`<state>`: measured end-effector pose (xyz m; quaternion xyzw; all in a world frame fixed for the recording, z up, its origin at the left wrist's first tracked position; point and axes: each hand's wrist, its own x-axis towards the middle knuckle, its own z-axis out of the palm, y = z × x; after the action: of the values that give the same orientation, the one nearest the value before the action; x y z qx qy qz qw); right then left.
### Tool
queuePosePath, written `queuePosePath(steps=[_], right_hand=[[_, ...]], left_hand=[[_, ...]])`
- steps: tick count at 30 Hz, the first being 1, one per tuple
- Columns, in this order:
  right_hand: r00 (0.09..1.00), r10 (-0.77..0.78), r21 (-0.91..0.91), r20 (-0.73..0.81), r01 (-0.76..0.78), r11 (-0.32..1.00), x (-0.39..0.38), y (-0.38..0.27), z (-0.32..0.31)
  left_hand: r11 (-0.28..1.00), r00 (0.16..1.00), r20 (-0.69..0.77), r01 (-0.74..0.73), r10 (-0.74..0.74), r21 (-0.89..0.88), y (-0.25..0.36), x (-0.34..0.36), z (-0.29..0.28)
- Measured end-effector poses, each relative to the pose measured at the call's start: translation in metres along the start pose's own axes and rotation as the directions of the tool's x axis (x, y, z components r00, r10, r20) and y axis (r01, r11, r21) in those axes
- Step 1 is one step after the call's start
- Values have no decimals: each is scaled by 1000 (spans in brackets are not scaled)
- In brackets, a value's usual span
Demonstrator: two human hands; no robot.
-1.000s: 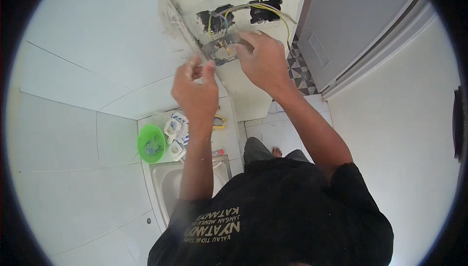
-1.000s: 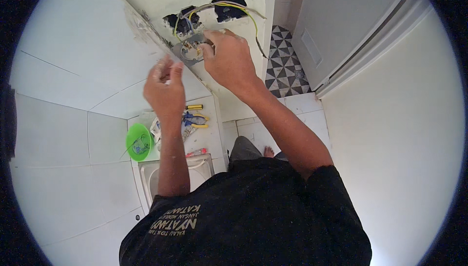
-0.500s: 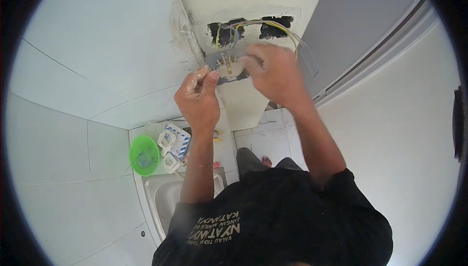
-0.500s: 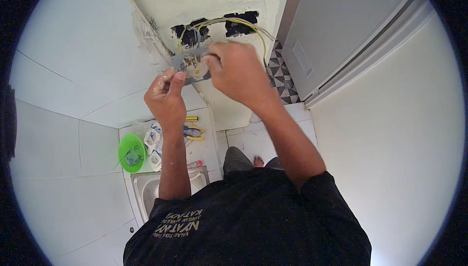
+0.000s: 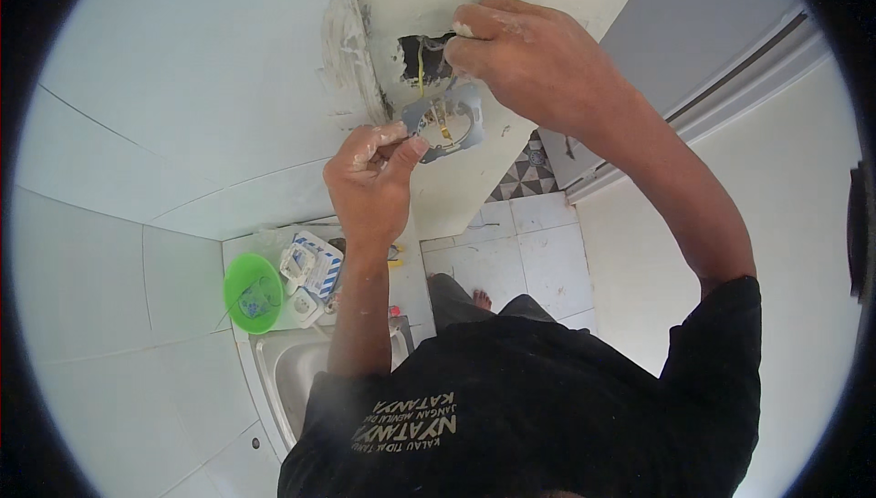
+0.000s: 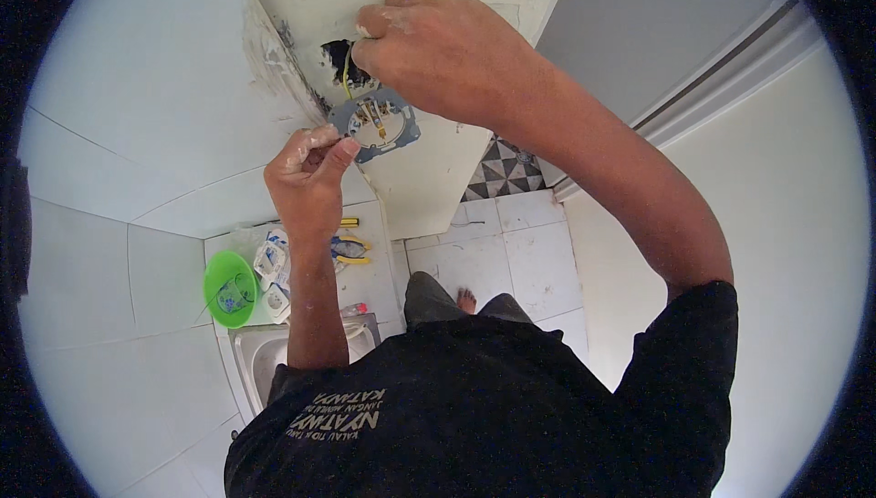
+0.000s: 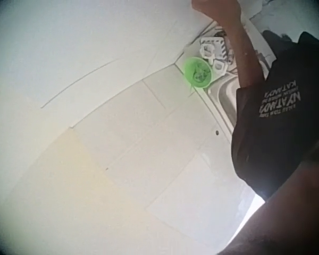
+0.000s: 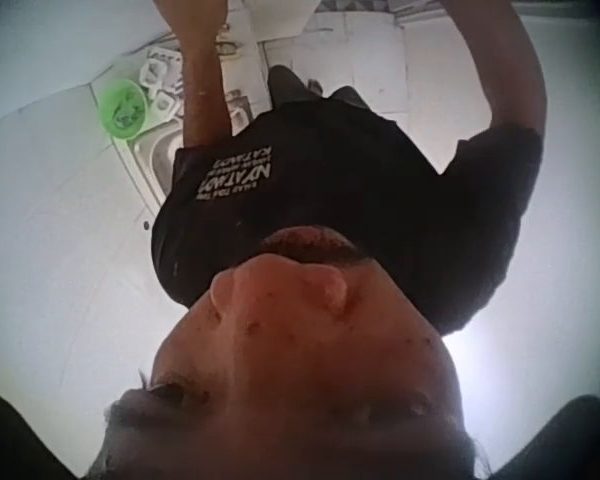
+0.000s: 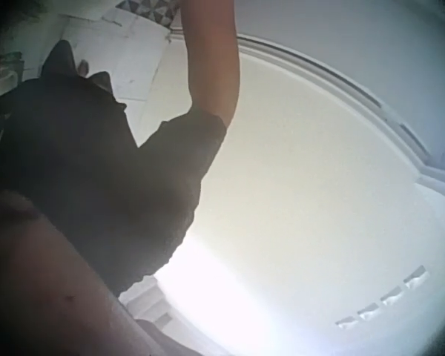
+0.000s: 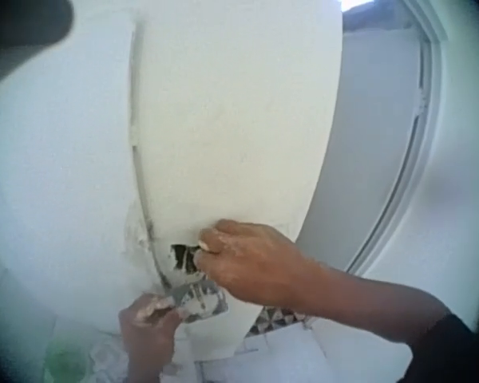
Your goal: Install or repair an electrical outlet on a wall.
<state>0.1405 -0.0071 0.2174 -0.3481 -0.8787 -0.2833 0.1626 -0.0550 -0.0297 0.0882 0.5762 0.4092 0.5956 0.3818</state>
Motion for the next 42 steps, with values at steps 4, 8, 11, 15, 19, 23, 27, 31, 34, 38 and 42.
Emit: queuePosePath(steps=[4,8,11,15,19,23,27,31,34,38,42], right_hand=[[997,61,29,-36,-60,998,-1,-6,8],[986,92,-6,-138,-94,996,7,-9,15],[975,124,-32,-185,-132,991,10,-13,22],[971,207,-98,-122,-219,971,19,-18,17],[968,251,46,-29,-250,967,21,-16,-10],[825,523,228,213,-562,795,-15,-38,-32],[739,660,308,135,-664,681,-34,-62,-10],[634,743,383,214,-754,533,-28,-70,-1],[646,749,445,149,-720,533,-25,-61,-2],[649,760,598,35,-623,504,-24,-51,10],[689,723,511,-53,-603,613,-25,-49,16]], left_hand=[[978,996,-63,57,-71,-199,-2,2,4],[930,994,-51,69,-94,-361,-10,2,1],[921,991,-64,83,-116,-381,-6,2,16],[948,987,-126,53,-97,-312,8,0,21],[962,985,-153,33,-77,-271,8,-2,17],[960,984,-141,63,-105,-273,15,-3,13],[956,988,-126,53,-92,-289,12,-2,14],[964,985,-133,77,-114,-254,13,1,11],[955,993,-85,51,-79,-293,9,3,2],[966,996,-53,56,-72,-251,9,8,1],[953,997,-68,25,-48,-301,3,3,9]])
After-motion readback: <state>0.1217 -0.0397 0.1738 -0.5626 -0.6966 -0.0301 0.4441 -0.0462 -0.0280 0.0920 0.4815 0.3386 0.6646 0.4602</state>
